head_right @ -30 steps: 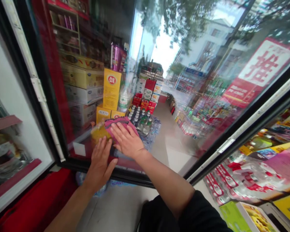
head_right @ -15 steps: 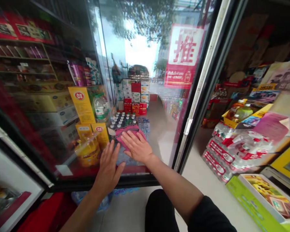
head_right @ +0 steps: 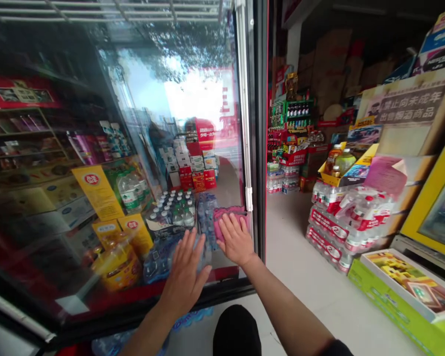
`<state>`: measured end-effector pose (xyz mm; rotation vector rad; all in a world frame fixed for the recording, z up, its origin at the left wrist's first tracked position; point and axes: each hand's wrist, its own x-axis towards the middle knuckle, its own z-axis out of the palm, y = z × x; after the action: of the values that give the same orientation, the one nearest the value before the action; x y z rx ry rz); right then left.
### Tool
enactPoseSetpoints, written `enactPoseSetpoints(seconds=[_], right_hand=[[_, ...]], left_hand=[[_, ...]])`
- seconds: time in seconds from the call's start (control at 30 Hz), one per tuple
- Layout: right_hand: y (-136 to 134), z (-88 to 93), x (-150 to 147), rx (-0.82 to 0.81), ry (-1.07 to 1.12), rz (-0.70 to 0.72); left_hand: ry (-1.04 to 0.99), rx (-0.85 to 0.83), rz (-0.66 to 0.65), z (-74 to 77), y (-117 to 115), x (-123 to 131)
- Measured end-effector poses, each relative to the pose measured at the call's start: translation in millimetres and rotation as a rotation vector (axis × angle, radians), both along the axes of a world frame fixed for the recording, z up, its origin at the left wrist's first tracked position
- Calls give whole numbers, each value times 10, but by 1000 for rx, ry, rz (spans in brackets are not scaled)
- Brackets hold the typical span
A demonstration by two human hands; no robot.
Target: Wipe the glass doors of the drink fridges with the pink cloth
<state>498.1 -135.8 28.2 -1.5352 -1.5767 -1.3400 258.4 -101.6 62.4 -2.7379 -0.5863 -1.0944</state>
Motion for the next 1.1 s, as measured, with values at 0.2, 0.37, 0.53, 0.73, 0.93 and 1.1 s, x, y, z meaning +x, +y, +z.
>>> enactPoseSetpoints(seconds=[0.2,0.37,0.53,0.73,0.93,1.1], right_hand=[[119,452,-89,-45,133,-80],[317,1441,-72,10,177,-38],[419,2404,19,29,179,18],[582,2841,18,94,221,13],[566,2494,-32,108,226,-72],[489,2053,-57,108,259,-25]], left_hand=[[48,120,-71,329,28,360],[-43,186,-44,970,213,593],[-122,202,-82,1829,335,760],[-208,246,-148,2305,482,999],[-188,255,-130,2013,480,1050],[-145,248,-130,1652,384,1018]])
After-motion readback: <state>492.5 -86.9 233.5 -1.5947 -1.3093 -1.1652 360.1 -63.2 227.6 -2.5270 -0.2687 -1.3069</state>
